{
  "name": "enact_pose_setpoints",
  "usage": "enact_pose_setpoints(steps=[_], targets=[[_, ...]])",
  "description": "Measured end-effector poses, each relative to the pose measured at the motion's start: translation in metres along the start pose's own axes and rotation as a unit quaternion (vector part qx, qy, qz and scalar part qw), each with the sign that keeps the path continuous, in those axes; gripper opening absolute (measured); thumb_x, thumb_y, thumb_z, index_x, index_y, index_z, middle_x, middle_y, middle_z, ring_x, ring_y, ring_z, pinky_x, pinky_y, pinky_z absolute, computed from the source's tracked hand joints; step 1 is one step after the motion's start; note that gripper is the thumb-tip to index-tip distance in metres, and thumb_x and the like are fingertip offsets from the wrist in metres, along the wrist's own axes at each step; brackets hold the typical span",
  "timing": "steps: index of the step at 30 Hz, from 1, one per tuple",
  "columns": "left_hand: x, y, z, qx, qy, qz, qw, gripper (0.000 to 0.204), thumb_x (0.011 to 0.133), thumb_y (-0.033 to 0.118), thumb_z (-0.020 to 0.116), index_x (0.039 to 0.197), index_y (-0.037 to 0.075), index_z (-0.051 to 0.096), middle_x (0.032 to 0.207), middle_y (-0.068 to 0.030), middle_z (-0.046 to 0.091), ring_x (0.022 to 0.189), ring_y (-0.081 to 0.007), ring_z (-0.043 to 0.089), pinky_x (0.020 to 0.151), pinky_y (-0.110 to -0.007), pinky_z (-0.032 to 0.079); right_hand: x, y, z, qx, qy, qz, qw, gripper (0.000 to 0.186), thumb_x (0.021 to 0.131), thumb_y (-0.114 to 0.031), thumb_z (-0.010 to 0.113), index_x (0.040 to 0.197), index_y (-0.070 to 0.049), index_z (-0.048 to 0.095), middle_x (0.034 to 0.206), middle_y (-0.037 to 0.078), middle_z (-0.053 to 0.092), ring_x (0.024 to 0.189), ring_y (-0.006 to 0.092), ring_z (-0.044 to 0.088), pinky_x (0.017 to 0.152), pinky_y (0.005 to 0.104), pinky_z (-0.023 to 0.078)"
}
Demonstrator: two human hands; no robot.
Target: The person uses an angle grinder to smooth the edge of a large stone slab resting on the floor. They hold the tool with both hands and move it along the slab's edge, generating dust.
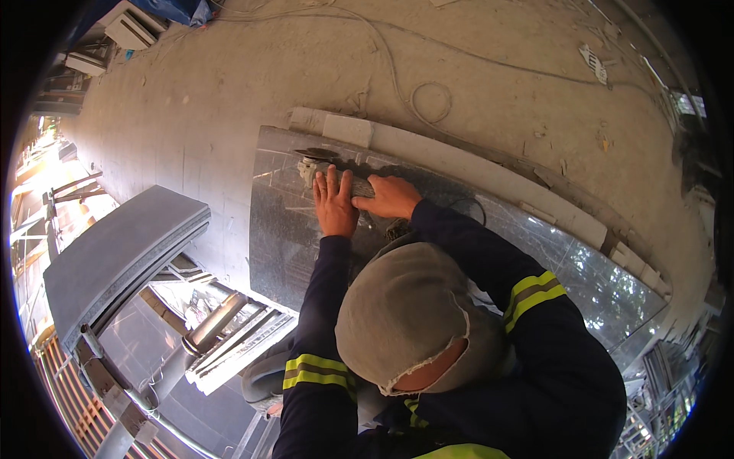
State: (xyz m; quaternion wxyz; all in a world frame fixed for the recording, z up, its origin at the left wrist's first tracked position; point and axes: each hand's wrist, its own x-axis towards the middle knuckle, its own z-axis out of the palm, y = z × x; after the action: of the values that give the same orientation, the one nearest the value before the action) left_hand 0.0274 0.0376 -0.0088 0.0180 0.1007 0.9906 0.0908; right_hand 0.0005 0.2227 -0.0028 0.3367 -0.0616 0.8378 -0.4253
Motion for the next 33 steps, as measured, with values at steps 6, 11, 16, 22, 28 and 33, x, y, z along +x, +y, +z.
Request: enact_pose_setpoints(steps=[6,11,16,22,28,33], targets=[[-0.007,0.013,0.0,-0.001,-0.004,0.008,1.0,0.056,0.088,0.012,0.067,0.143,0.016,0.059,0.16,-0.0192,0.047,0.15,-0.0496,0.038,0.126,-0.058,0.029,-0.017,0.005,-0.008,-0.008,-0.004,0.007,1.0,0.082,0.088,-0.062,0.069,0.13,0.008,0.065,0.112,0.03,0.074,0.108,0.0437,0.073,0.095,0.0505,0.057],[-0.008,0.02,0.001,-0.009,-0.005,0.013,1.0,0.056,0.088,0.012,0.067,0.144,0.015,0.059,0.161,-0.0192,0.046,0.149,-0.0498,0.038,0.126,-0.058,0.029,-0.023,0.009,-0.012,-0.01,-0.007,0.011,1.0,0.086,0.088,-0.062,0.069,0.137,0.009,0.061,0.115,0.031,0.074,0.11,0.0443,0.072,0.097,0.0503,0.057],[-0.01,0.024,-0.002,-0.011,-0.005,0.008,1.0,0.057,0.088,0.012,0.067,0.144,0.015,0.059,0.16,-0.0194,0.045,0.149,-0.0497,0.039,0.126,-0.057,0.029,-0.027,0.009,-0.013,-0.004,-0.009,0.014,1.0,0.088,0.088,-0.062,0.069,0.14,0.009,0.06,0.118,0.031,0.073,0.113,0.045,0.071,0.099,0.0507,0.056],[-0.013,0.029,-0.001,-0.016,-0.013,0.014,1.0,0.06,0.086,0.013,0.069,0.145,0.016,0.058,0.161,-0.0189,0.045,0.15,-0.0491,0.038,0.126,-0.057,0.029,-0.033,0.015,-0.012,-0.006,-0.005,0.018,1.0,0.088,0.088,-0.063,0.069,0.14,0.007,0.06,0.119,0.031,0.072,0.113,0.0456,0.071,0.099,0.051,0.056],[-0.017,0.031,-0.001,-0.03,-0.006,0.012,0.999,0.061,0.085,0.013,0.07,0.145,0.016,0.058,0.161,-0.0187,0.045,0.15,-0.049,0.037,0.126,-0.056,0.029,-0.036,0.014,-0.016,-0.007,-0.027,0.026,0.999,0.088,0.088,-0.064,0.068,0.14,0.007,0.06,0.119,0.031,0.073,0.113,0.0453,0.071,0.098,0.0514,0.056],[-0.015,0.027,0.002,-0.031,-0.004,0.015,0.999,0.061,0.085,0.013,0.071,0.144,0.016,0.059,0.16,-0.019,0.045,0.15,-0.0489,0.037,0.126,-0.057,0.03,-0.036,0.011,-0.014,-0.011,-0.003,0.024,1.0,0.086,0.088,-0.064,0.068,0.138,0.006,0.061,0.118,0.03,0.073,0.111,0.0448,0.072,0.097,0.0511,0.056]])
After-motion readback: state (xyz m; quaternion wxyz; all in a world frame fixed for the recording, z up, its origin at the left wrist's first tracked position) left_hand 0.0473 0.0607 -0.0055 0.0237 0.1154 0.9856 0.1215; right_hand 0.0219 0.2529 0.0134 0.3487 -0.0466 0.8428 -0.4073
